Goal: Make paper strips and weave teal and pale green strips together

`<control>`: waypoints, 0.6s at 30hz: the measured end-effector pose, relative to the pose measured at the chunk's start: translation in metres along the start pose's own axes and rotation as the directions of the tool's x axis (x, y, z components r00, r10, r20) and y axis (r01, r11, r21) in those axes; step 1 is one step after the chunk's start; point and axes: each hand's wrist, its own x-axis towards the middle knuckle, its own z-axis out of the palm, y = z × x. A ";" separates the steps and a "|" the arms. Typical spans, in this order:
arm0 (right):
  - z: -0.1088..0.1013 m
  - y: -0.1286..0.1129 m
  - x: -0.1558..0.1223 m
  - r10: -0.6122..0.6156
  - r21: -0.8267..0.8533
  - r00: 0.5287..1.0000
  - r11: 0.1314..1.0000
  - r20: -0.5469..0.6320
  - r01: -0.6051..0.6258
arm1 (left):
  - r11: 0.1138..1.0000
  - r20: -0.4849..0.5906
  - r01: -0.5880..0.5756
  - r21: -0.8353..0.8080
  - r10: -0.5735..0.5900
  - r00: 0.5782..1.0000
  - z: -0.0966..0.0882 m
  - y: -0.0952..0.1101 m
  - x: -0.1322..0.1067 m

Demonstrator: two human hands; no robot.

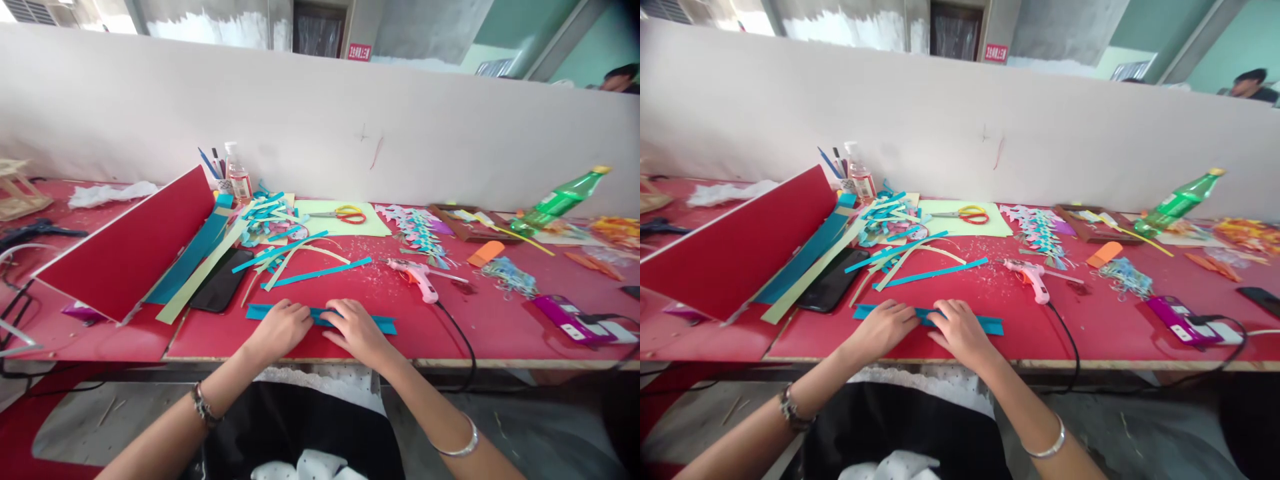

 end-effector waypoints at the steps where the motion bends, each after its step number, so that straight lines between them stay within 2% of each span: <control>1: 0.003 -0.001 0.001 -0.006 0.008 1.000 1.000 0.005 0.006 | 1.000 -0.005 0.002 0.012 -0.002 1.000 0.001 0.004 0.000; 6: 0.009 0.000 0.004 0.024 -0.076 0.997 0.997 -0.076 -0.030 | 0.981 -0.060 0.171 -0.091 -0.177 0.982 0.007 0.007 -0.001; 9: 0.006 -0.002 0.004 0.077 -0.094 0.992 0.992 -0.096 -0.086 | 0.966 -0.044 0.208 -0.152 -0.217 0.975 0.007 0.001 -0.001; 12: 0.004 -0.006 0.006 0.097 -0.066 0.992 0.993 -0.080 -0.102 | 0.972 -0.028 0.193 -0.135 -0.198 0.980 0.006 0.001 -0.001; 15: 0.008 -0.009 0.006 0.055 0.005 0.997 0.998 -0.049 -0.055 | 0.987 -0.001 0.144 -0.078 -0.144 0.990 0.004 0.005 -0.004; 18: 0.013 -0.007 0.003 0.046 0.017 0.996 0.999 -0.080 -0.045 | 0.990 -0.017 0.123 -0.061 -0.124 0.992 0.003 0.010 -0.011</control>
